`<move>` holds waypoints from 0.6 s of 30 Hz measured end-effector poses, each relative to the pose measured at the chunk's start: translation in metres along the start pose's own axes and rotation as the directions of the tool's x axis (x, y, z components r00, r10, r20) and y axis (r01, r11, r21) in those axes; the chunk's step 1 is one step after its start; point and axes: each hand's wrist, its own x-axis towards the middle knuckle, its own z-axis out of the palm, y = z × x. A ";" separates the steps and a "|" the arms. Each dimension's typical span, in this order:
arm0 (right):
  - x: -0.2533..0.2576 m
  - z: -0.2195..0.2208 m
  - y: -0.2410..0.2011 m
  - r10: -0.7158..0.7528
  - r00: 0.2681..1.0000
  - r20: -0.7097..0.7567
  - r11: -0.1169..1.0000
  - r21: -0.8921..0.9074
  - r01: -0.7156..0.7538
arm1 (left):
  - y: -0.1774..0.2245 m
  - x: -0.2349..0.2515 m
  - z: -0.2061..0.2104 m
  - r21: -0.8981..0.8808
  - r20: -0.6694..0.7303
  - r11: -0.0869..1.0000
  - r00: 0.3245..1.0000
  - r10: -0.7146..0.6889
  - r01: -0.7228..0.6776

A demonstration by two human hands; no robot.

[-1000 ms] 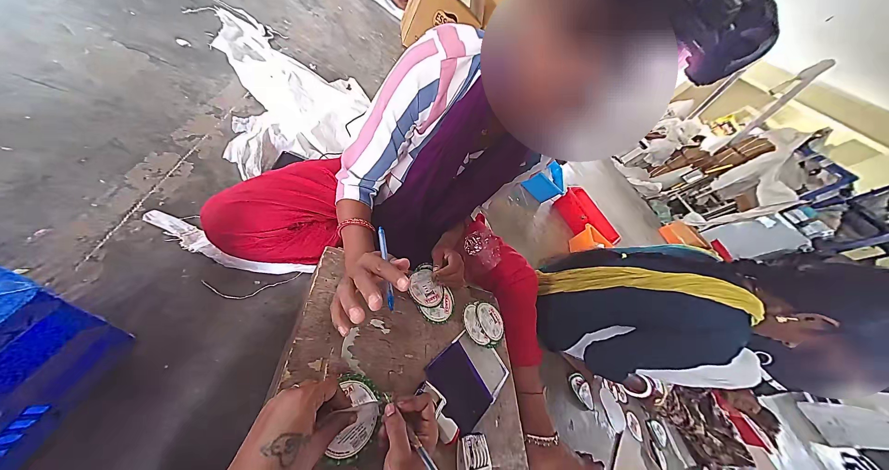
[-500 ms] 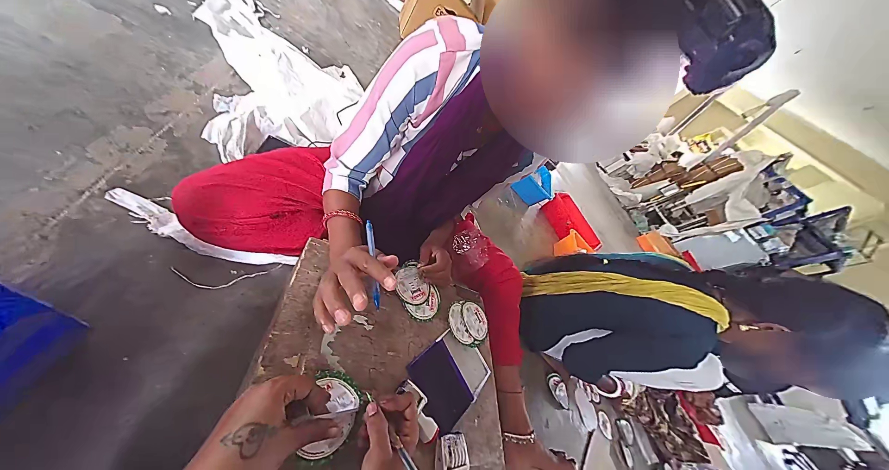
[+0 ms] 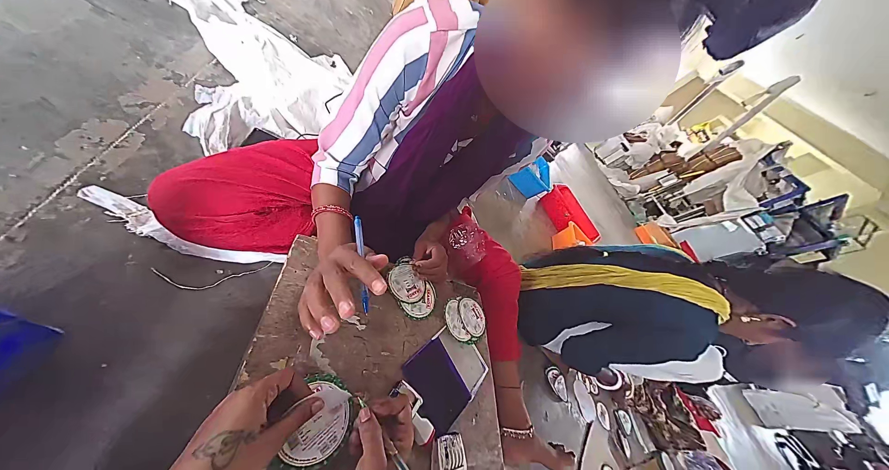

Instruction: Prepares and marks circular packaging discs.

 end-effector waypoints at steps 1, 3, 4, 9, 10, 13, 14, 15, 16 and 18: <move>0.000 0.000 0.000 -0.001 1.000 0.002 1.000 -0.003 0.001 | 0.000 0.000 0.000 0.001 -0.008 1.000 1.000 0.002 -0.002; 0.001 0.000 0.000 0.003 1.000 -0.001 1.000 -0.007 -0.003 | 0.000 -0.001 0.000 -0.002 -0.014 1.000 1.000 0.010 -0.010; 0.000 0.000 0.000 0.005 1.000 0.002 1.000 -0.010 -0.004 | 0.000 -0.001 0.000 -0.001 -0.015 1.000 1.000 0.017 -0.017; 0.000 0.000 -0.001 0.012 1.000 -0.002 1.000 -0.011 -0.012 | 0.000 -0.002 0.000 0.026 0.033 1.000 0.999 0.010 -0.011; 0.000 0.000 -0.001 0.015 1.000 -0.003 1.000 -0.014 -0.015 | 0.000 -0.003 0.000 0.047 0.044 0.999 0.999 0.007 -0.009; 0.000 0.001 -0.003 0.029 1.000 -0.013 0.999 -0.019 -0.029 | 0.006 -0.006 0.001 0.123 0.066 0.992 0.998 0.014 -0.022; 0.000 0.001 -0.003 0.037 0.999 -0.020 0.999 -0.021 -0.037 | 0.008 -0.006 0.000 0.146 0.074 0.989 0.997 0.015 -0.025; 0.000 0.002 -0.004 0.043 0.999 -0.027 0.999 -0.022 -0.044 | 0.010 -0.006 0.000 0.164 0.083 0.986 0.996 0.013 -0.026; 0.000 0.002 -0.004 0.046 0.999 -0.029 0.999 -0.023 -0.046 | 0.010 -0.006 -0.001 0.179 0.094 0.984 0.995 0.010 -0.027; 0.000 0.003 -0.004 0.042 0.999 -0.022 0.999 -0.023 -0.043 | 0.009 -0.006 -0.001 0.202 0.114 0.979 0.993 0.016 -0.039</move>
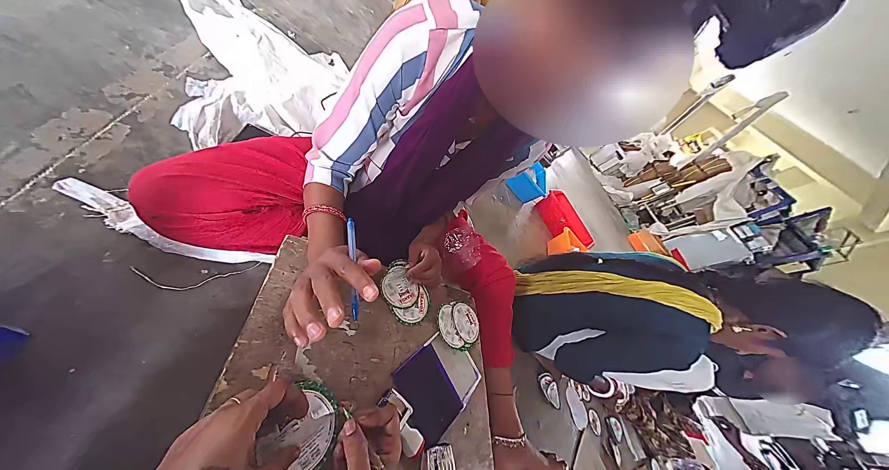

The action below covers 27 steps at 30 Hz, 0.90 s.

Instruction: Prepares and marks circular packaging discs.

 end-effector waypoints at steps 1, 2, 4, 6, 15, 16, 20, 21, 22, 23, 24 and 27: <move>0.000 0.000 0.000 -0.006 1.000 0.004 1.000 -0.001 0.006 | -0.001 -0.001 0.001 0.013 -0.006 1.000 1.000 0.026 -0.026; 0.000 0.000 0.001 -0.011 1.000 0.006 1.000 0.000 0.011 | 0.000 -0.002 0.001 0.031 -0.018 0.998 0.998 0.058 -0.058; 0.000 -0.002 0.003 -0.028 0.999 0.022 1.000 0.014 0.028 | 0.003 -0.005 0.001 0.078 -0.022 0.991 0.993 0.115 -0.113; 0.000 -0.003 0.005 -0.040 0.998 0.038 0.999 0.028 0.039 | 0.004 -0.005 0.001 0.116 -0.009 0.983 0.989 0.147 -0.145; 0.000 -0.001 0.003 -0.017 0.999 0.032 0.999 0.029 0.016 | 0.004 -0.002 -0.002 0.146 -0.009 0.974 0.984 0.177 -0.174; 0.000 -0.001 0.002 -0.015 1.000 0.025 1.000 0.027 0.014 | 0.003 -0.002 0.000 0.147 -0.017 0.974 0.984 0.178 -0.173; 0.000 -0.002 0.003 -0.026 0.999 0.022 1.000 0.006 0.026 | 0.002 -0.002 0.002 0.157 -0.050 0.976 0.986 0.159 -0.150; 0.000 -0.001 0.003 -0.026 0.999 0.024 1.000 0.007 0.026 | 0.003 -0.003 0.001 0.147 -0.052 0.979 0.987 0.151 -0.141; 0.000 -0.001 0.003 -0.024 0.999 0.024 1.000 0.007 0.024 | 0.003 -0.003 0.001 0.141 -0.057 0.980 0.987 0.150 -0.140; 0.000 -0.001 0.002 -0.020 0.999 0.027 1.000 0.003 0.020 | 0.002 -0.002 0.001 0.139 -0.065 0.980 0.986 0.152 -0.142; 0.000 -0.001 0.002 -0.016 1.000 0.027 1.000 0.003 0.016 | 0.002 -0.002 0.002 0.140 -0.070 0.981 0.987 0.148 -0.137; 0.000 -0.002 0.004 -0.028 0.999 0.032 0.999 -0.014 0.029 | 0.003 -0.002 0.002 0.133 -0.070 0.986 0.991 0.113 -0.103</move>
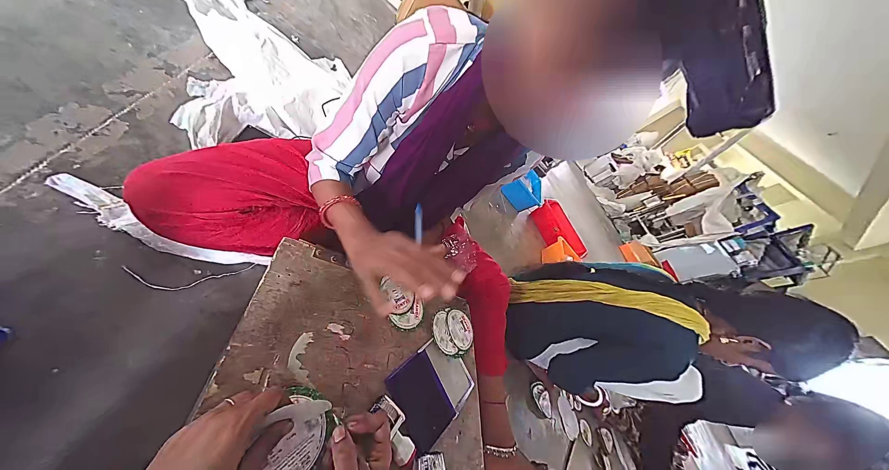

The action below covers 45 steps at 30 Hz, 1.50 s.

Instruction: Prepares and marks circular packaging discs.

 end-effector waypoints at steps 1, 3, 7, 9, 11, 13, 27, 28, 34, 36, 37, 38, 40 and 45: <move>0.000 -0.001 0.000 0.001 1.000 0.004 1.000 -0.002 -0.001 | 0.001 0.000 0.000 -0.003 0.005 1.000 1.000 -0.010 0.010; -0.001 0.000 0.000 0.022 1.000 -0.004 1.000 -0.011 -0.022 | 0.001 0.000 0.000 -0.010 -0.011 1.000 1.000 -0.008 0.008; -0.001 0.001 -0.004 0.008 1.000 -0.013 0.990 -0.137 -0.009 | 0.000 0.001 0.006 -0.037 -0.090 0.999 0.996 -0.004 0.001; 0.000 -0.001 -0.002 -0.074 0.996 0.049 0.966 -0.243 0.084 | 0.000 0.001 0.005 -0.053 -0.113 0.999 0.993 -0.013 0.007; -0.004 -0.004 0.000 -0.107 0.990 0.091 0.938 -0.321 0.131 | -0.004 -0.004 0.007 -0.071 -0.122 0.997 0.993 -0.007 -0.002; -0.004 -0.004 0.001 -0.114 0.983 0.146 0.917 -0.365 0.160 | -0.007 -0.006 0.009 -0.092 -0.130 0.995 0.991 0.016 -0.028; 0.000 0.000 0.001 -0.143 0.923 0.358 0.780 -0.533 0.328 | -0.008 -0.006 0.023 0.098 -0.217 0.991 0.970 0.113 -0.094; 0.000 0.000 0.002 -0.143 0.920 0.364 0.779 -0.533 0.332 | -0.009 -0.007 0.023 0.114 -0.223 0.988 0.967 0.126 -0.102; 0.000 0.002 0.002 -0.149 0.927 0.343 0.771 -0.547 0.327 | -0.009 -0.007 0.022 0.134 -0.200 0.987 0.972 0.120 -0.095; 0.001 0.002 0.001 -0.136 0.924 0.357 0.788 -0.527 0.319 | -0.009 -0.007 0.021 0.137 -0.193 0.986 0.974 0.117 -0.091; 0.001 0.001 0.001 -0.125 0.923 0.363 0.799 -0.515 0.311 | -0.009 -0.007 0.021 0.132 -0.193 0.987 0.975 0.112 -0.088; 0.001 0.001 0.002 -0.123 0.925 0.359 0.801 -0.514 0.306 | -0.008 -0.007 0.021 0.126 -0.194 0.988 0.975 0.110 -0.086; 0.000 0.004 0.001 -0.128 0.935 0.331 0.797 -0.527 0.295 | -0.008 -0.007 0.020 0.124 -0.188 0.989 0.976 0.109 -0.086; 0.001 0.003 -0.001 -0.103 0.939 0.329 0.825 -0.498 0.265 | -0.006 -0.007 0.021 0.128 -0.199 0.988 0.974 0.105 -0.080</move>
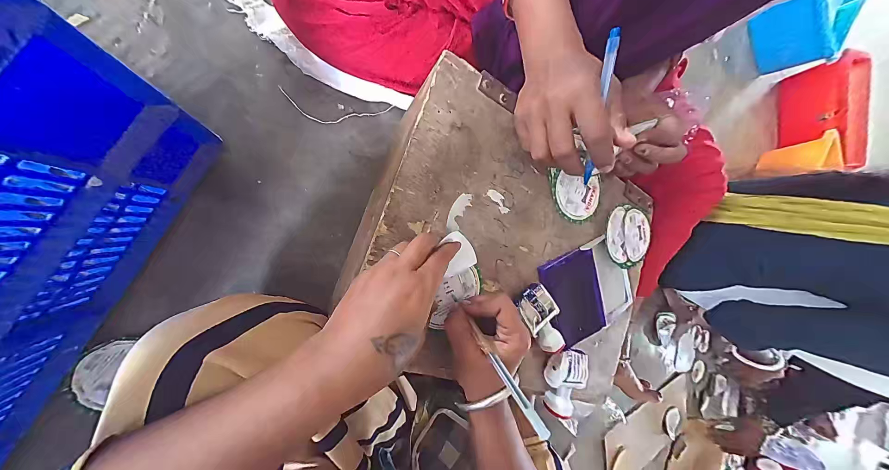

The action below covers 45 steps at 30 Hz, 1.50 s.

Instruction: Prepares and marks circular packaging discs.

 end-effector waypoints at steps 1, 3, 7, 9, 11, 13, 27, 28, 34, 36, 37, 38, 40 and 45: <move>0.001 0.000 0.000 0.002 1.000 -0.005 1.000 -0.004 -0.002 | 0.000 0.000 0.000 0.004 -0.005 1.000 1.000 0.006 -0.006; 0.001 0.001 -0.001 0.006 1.000 0.018 1.000 -0.027 -0.005 | -0.001 0.000 -0.001 0.010 -0.005 1.000 1.000 0.010 -0.010; 0.001 0.003 -0.002 0.020 1.000 -0.007 0.998 -0.051 -0.021 | -0.001 0.000 -0.002 0.010 0.018 1.000 1.000 0.006 -0.006; 0.001 0.003 -0.003 0.024 1.000 0.008 0.999 -0.036 -0.024 | -0.001 0.001 -0.001 0.014 0.006 1.000 1.000 0.008 -0.008; 0.001 0.002 -0.003 0.031 0.999 0.015 0.999 -0.040 -0.030 | -0.002 0.001 -0.001 0.015 0.008 1.000 1.000 0.006 -0.006; 0.001 0.003 -0.003 0.027 1.000 -0.012 0.998 -0.061 -0.028 | -0.002 0.001 -0.001 0.014 0.018 1.000 1.000 0.010 -0.011; 0.003 0.004 -0.002 0.070 0.997 -0.015 0.997 -0.020 -0.071 | -0.002 0.002 -0.003 0.006 0.036 1.000 0.999 -0.004 0.004; 0.003 0.004 -0.002 0.071 0.997 -0.020 0.997 -0.020 -0.071 | -0.002 0.001 -0.003 0.008 0.033 1.000 0.999 -0.001 0.000; 0.003 0.006 -0.002 0.061 0.995 -0.081 0.998 -0.009 -0.062 | -0.003 0.002 -0.003 0.011 0.033 1.000 0.999 0.005 -0.005; 0.003 0.007 0.000 0.055 0.995 -0.083 0.998 -0.022 -0.057 | -0.002 0.002 -0.004 0.014 0.044 1.000 0.999 -0.007 0.006; 0.002 0.006 0.000 0.061 0.996 -0.071 0.998 -0.027 -0.063 | -0.002 0.001 -0.004 0.014 0.051 1.000 0.999 -0.011 0.011; 0.001 0.005 0.000 0.068 0.996 -0.061 0.997 -0.026 -0.070 | -0.001 0.001 -0.004 0.012 0.057 1.000 0.998 -0.014 0.013; 0.002 0.005 -0.001 0.076 0.995 -0.063 0.997 -0.013 -0.077 | -0.002 0.002 -0.005 0.014 0.053 1.000 0.999 -0.011 0.010; 0.003 0.006 -0.001 0.078 0.994 -0.080 0.997 -0.019 -0.080 | -0.001 0.002 -0.005 0.010 0.067 1.000 0.997 -0.022 0.021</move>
